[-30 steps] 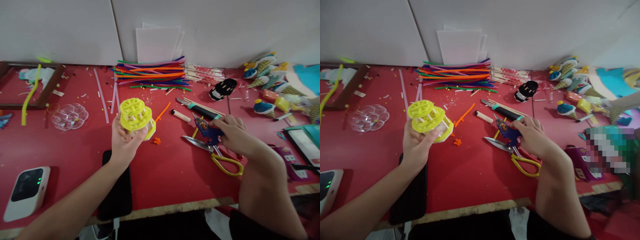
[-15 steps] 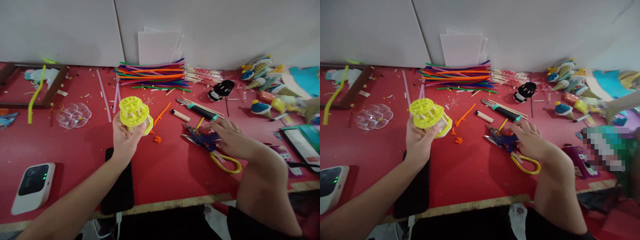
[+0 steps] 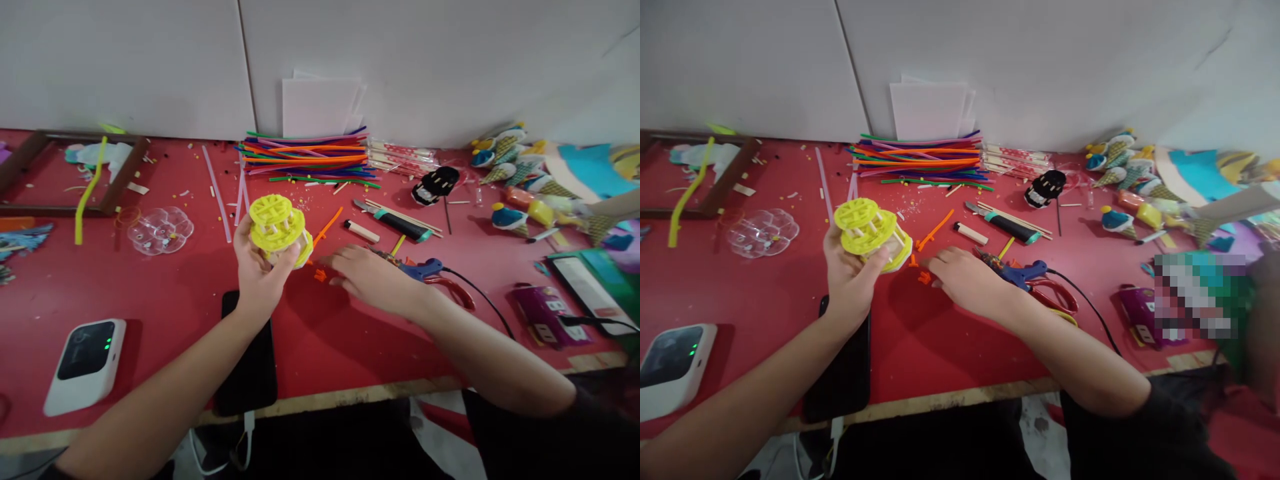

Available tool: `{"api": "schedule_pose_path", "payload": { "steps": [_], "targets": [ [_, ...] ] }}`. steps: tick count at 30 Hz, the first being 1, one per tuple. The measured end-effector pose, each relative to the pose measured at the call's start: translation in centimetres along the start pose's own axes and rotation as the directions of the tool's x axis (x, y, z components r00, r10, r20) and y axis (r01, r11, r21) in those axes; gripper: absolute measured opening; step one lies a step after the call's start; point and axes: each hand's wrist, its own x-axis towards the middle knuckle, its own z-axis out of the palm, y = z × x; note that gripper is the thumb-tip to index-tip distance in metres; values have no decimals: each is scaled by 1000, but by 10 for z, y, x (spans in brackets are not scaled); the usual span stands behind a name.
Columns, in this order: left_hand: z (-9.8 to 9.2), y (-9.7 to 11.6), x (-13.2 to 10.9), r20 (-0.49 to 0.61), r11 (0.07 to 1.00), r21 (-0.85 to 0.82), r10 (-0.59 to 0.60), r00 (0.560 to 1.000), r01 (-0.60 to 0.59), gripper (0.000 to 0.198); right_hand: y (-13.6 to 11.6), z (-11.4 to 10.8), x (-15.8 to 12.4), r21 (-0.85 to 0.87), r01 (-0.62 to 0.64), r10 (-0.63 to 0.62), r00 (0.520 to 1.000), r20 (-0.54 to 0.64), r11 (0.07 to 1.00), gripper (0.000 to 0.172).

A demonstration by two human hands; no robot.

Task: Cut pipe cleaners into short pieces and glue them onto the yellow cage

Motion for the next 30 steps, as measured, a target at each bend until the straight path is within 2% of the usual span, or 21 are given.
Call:
{"api": "schedule_pose_path", "payload": {
  "steps": [3, 8, 16, 24, 30],
  "targets": [
    [-1, -2, 0, -5, 1000, -5, -20, 1000, 20, 68, 2, 3, 10, 61, 36, -37, 999, 24, 997, 39],
    [-1, -4, -1, -14, 999, 4, -49, 999, 49, 68, 7, 4, 17, 99, 93, -100, 993, 62, 991, 28],
    [1, 0, 1, 14, 999, 2, -32, 999, 32, 65, 9, 3, 16, 104, 94, -101, 992, 73, 990, 26],
    [1, 4, 1, 32, 999, 3, -52, 998, 52, 64, 1, 4, 6, 134, 63, -67, 997, 26, 989, 39],
    [0, 6, 2, 41, 994, 13, -110, 993, 110, 66, -7, 18, 9, 163, 24, -18, 999, -39, 986, 23]
  ]
}}
